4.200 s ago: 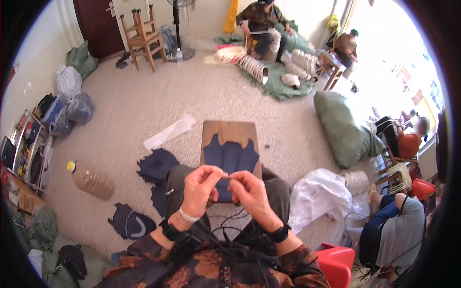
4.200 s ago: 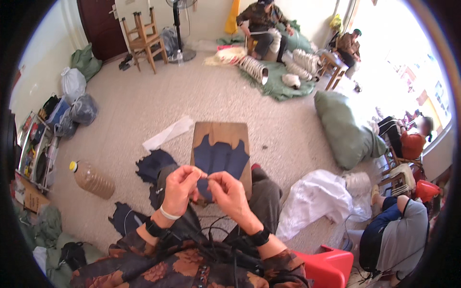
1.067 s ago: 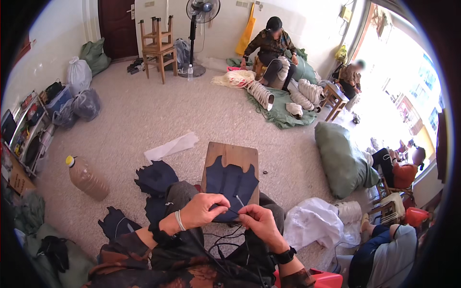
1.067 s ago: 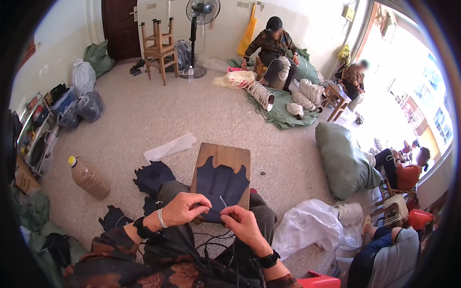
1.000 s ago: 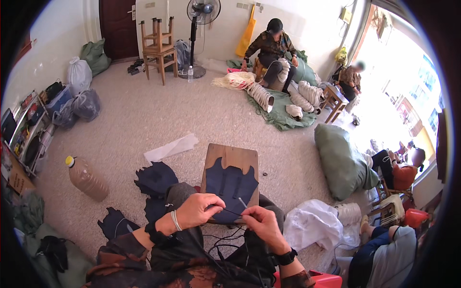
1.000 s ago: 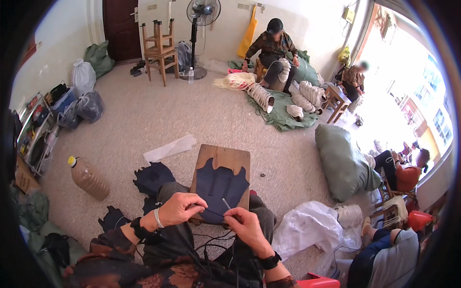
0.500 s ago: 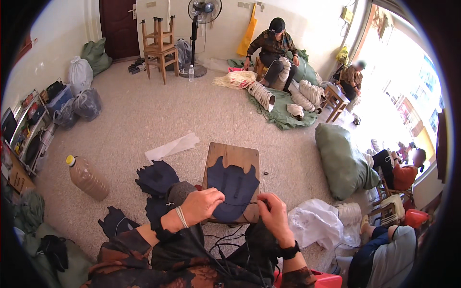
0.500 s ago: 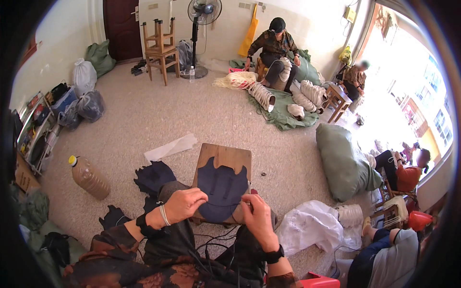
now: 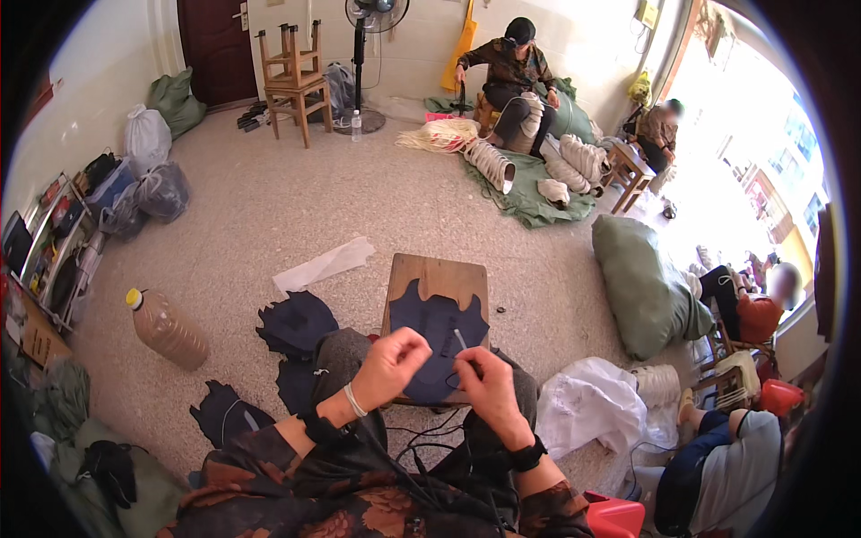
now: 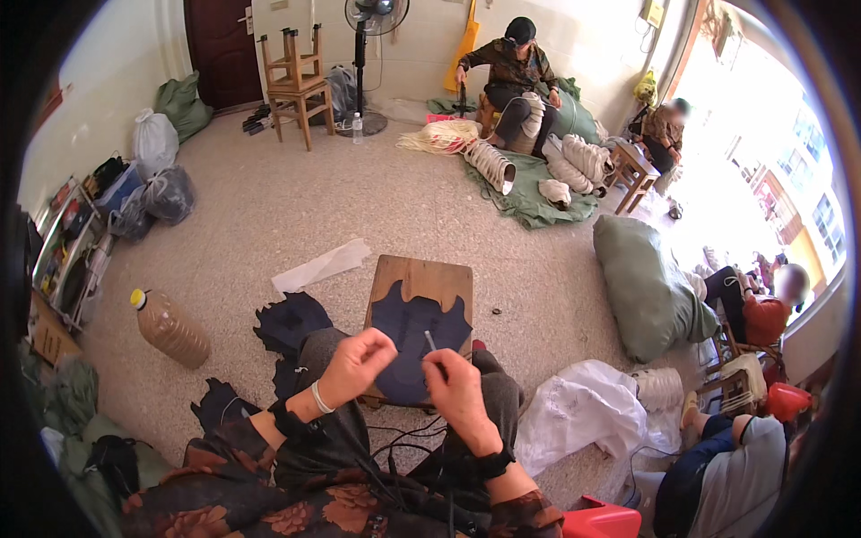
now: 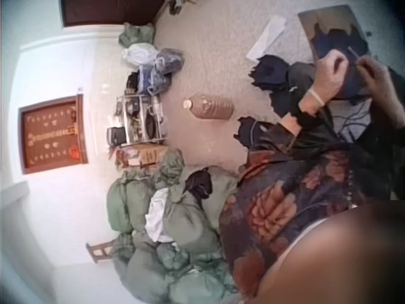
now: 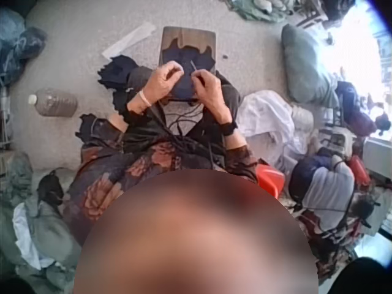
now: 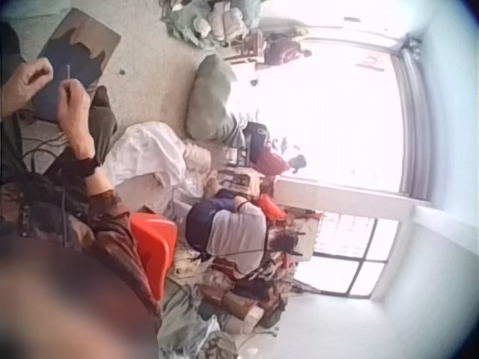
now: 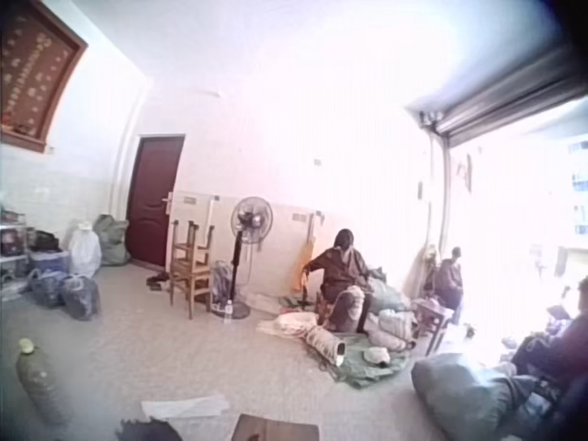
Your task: The recorder is seen hand-stitching or preparing components of a shoe upper, pulling thread through pre-punched holes in dark fabric/material.
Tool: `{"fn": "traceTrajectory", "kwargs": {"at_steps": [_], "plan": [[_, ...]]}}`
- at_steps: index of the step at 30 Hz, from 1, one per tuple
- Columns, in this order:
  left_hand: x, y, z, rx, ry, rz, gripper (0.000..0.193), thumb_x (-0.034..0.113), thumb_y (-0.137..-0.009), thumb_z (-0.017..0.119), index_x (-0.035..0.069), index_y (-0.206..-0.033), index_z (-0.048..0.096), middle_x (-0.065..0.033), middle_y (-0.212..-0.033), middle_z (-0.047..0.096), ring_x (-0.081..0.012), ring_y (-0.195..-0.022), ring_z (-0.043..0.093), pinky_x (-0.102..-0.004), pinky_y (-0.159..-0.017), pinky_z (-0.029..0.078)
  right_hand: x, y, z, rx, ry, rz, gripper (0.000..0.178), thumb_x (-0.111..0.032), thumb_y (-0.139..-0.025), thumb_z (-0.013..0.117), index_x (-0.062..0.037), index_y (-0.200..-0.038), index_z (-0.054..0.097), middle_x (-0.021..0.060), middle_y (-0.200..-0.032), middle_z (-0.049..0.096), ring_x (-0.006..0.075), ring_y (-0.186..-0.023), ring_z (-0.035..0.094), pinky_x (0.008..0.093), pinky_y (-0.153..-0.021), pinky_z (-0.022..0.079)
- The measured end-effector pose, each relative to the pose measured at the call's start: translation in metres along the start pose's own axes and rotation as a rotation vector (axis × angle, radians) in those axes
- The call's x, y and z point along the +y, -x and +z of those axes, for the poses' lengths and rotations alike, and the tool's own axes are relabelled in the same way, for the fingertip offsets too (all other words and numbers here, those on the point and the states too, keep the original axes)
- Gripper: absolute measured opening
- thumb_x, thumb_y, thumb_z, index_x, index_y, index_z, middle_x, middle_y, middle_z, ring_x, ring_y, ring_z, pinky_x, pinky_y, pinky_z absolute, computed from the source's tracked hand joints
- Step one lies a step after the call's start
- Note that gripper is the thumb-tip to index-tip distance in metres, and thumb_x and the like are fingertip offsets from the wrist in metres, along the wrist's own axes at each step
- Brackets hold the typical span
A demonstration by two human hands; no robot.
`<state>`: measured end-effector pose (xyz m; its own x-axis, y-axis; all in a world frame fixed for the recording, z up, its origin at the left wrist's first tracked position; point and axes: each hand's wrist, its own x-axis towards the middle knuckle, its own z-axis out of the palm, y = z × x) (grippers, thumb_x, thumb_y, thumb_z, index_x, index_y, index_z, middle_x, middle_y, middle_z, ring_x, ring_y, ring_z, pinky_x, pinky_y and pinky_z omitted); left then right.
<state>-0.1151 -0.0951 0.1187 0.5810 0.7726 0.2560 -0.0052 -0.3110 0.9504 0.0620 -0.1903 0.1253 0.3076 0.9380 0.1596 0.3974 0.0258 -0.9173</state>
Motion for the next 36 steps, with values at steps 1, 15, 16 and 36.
{"fn": "traceTrajectory", "kwargs": {"at_steps": [1,15,16,36], "plan": [[-0.008,0.004,-0.005,-0.001,-0.002,0.001,0.009,0.016,-0.095,0.059,0.006,-0.096,0.059,-0.0007,-0.077,0.059,-0.0157,-0.062,0.059,-0.0294,-0.055,0.047,0.004,-0.001,-0.004,0.023,-0.11,0.073,0.005,-0.003,-0.092,0.063,0.0013,-0.093,0.064,0.0063,-0.075,0.066,0.01,-0.063,0.062,0.0256,-0.057,0.05],[0.008,0.004,-0.014,-0.093,0.636,-0.641,0.018,0.021,-0.099,0.058,0.005,-0.092,0.063,0.0069,-0.07,0.049,-0.0012,-0.049,0.036,-0.0193,-0.045,0.029,-0.017,-0.017,-0.004,0.061,-0.335,0.102,0.007,-0.006,-0.094,0.061,0.0009,-0.097,0.06,0.004,-0.08,0.066,0.006,-0.062,0.059,0.0208,-0.057,0.047],[0.02,-0.005,-0.009,-0.1,0.634,-0.655,0.018,0.021,-0.099,0.058,0.005,-0.092,0.063,0.0069,-0.07,0.049,-0.0012,-0.049,0.036,-0.0193,-0.045,0.029,-0.021,-0.019,-0.003,0.05,-0.35,0.124,0.007,-0.007,-0.095,0.061,0.0002,-0.096,0.061,0.0034,-0.08,0.066,0.0053,-0.062,0.058,0.0201,-0.057,0.046],[-0.056,0.037,-0.024,0.088,1.049,-0.61,0.028,-0.004,-0.088,0.047,0.003,-0.113,0.059,-0.0056,-0.093,0.061,-0.0144,-0.078,0.058,-0.0316,-0.072,0.049,-0.009,-0.002,0.017,-0.097,-0.408,0.082,0.009,-0.009,-0.097,0.061,-0.0008,-0.096,0.06,0.0006,-0.08,0.062,0.0049,-0.064,0.056,0.02,-0.057,0.045]]}}
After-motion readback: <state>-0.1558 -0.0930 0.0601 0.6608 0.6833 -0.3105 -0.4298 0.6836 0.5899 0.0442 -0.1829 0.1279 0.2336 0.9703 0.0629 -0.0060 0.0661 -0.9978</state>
